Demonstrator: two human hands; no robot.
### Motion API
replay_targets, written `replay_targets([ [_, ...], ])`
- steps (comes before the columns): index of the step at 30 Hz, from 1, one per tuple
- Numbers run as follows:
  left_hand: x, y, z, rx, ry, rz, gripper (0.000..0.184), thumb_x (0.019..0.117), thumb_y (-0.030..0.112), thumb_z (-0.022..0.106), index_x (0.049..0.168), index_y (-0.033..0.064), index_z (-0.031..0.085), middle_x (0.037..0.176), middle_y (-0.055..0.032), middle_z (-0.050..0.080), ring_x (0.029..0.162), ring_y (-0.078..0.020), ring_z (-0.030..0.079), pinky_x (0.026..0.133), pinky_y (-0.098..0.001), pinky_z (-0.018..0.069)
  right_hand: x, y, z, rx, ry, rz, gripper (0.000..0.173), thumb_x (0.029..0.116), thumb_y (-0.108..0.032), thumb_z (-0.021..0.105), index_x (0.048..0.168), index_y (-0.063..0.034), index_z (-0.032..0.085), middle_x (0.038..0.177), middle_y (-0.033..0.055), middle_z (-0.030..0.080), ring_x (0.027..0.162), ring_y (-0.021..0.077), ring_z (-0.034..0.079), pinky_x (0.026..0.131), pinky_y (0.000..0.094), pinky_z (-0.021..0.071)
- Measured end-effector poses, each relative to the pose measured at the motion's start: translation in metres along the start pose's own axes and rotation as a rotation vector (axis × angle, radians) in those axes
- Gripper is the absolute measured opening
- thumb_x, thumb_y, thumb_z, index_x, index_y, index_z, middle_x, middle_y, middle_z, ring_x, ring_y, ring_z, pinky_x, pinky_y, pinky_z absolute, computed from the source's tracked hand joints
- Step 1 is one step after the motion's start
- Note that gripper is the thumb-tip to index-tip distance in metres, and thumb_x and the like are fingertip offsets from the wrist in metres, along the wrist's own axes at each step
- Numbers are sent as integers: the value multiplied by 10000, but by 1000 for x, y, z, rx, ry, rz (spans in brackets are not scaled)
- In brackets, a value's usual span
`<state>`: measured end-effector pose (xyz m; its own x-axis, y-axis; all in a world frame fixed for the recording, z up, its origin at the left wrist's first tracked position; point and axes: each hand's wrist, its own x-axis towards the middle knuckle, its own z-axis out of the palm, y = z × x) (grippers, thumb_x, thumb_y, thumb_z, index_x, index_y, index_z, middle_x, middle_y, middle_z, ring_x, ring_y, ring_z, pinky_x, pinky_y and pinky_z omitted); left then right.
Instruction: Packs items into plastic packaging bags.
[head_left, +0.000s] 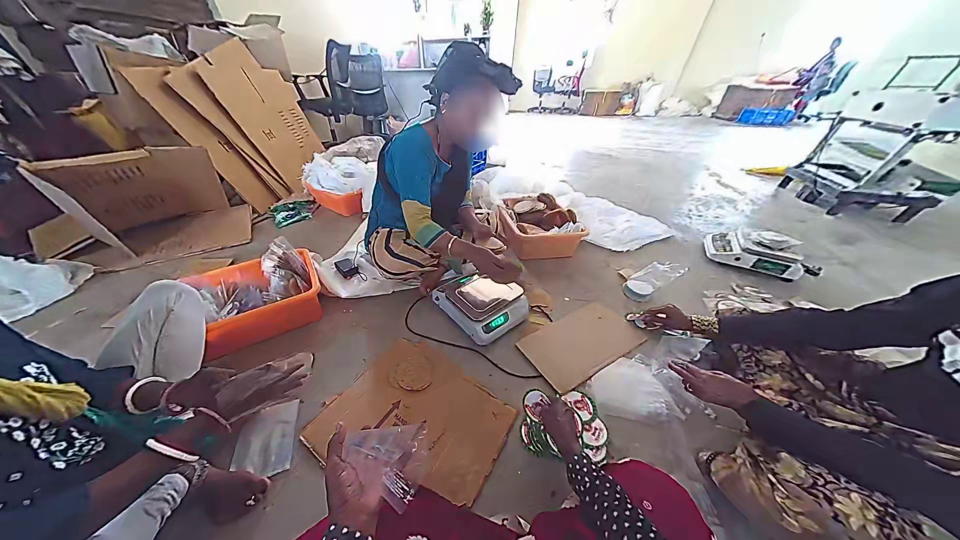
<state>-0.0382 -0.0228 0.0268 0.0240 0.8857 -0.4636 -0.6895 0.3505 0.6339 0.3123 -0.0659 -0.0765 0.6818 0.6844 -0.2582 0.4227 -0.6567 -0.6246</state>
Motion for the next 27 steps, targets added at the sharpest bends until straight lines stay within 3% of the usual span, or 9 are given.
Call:
replay_targets([
  [2,3,-1,-3,-19,-14,-3,555,1011,588,360,1227,97,500,1007,-130,672,906,-298,687,751,-552,579,17,14,12,-10,39,0,422,976,-222,579,1289,51,653,1313,323,618,1273,476,565,1083,639,410],
  [4,1,-1,-1,-18,-1,36,490,1026,558,347,1130,112,522,911,-82,693,834,-246,711,705,-495,606,18,11,6,-59,-23,18,440,971,-244,604,1322,18,640,1354,292,605,1296,452,554,1085,619,414],
  [7,4,-3,-4,-21,-23,81,471,1048,531,322,1132,112,519,929,-63,671,856,-212,690,736,-465,596,20,15,12,-44,8,-18,485,922,-190,661,1345,43,616,1341,322,601,1279,489,559,1057,661,426],
  [9,8,-6,-10,-18,-52,83,510,1042,549,330,1163,87,509,956,-85,669,877,-228,690,747,-474,593,11,7,3,-45,-32,-8,472,939,-199,641,1351,30,613,1363,307,592,1300,472,545,1071,641,410],
  [13,10,-7,-11,-28,-41,86,470,1050,537,330,1106,112,524,914,-54,679,846,-211,701,725,-448,606,-1,-7,-9,-22,-84,3,456,979,-208,586,1366,33,607,1397,306,574,1331,467,527,1103,631,390],
  [15,11,-7,-12,-23,-48,73,484,1041,548,334,1148,106,502,946,-61,667,874,-219,694,745,-457,599,0,-8,-8,-25,-83,0,446,993,-208,563,1363,36,610,1409,309,564,1346,467,512,1111,632,375],
  [19,11,-6,-11,21,-35,43,526,1021,601,312,1112,136,542,939,-70,684,872,-247,696,732,-500,590,-8,-18,-16,-41,-104,32,410,1011,-187,558,1352,34,614,1404,294,571,1351,435,517,1119,598,378],
  [23,9,-5,-13,58,-42,27,561,1008,616,320,1202,125,513,1028,-95,657,948,-268,672,793,-528,572,-2,-12,-11,-29,-94,24,383,1001,-190,577,1320,9,649,1368,284,602,1318,437,544,1102,599,397],
  [27,4,-3,-5,68,-47,44,548,1012,609,306,1106,125,546,958,-73,683,892,-249,693,749,-514,586,0,-10,-11,-16,-113,16,402,992,-183,566,1345,-1,630,1383,279,592,1315,432,546,1093,598,405],
])
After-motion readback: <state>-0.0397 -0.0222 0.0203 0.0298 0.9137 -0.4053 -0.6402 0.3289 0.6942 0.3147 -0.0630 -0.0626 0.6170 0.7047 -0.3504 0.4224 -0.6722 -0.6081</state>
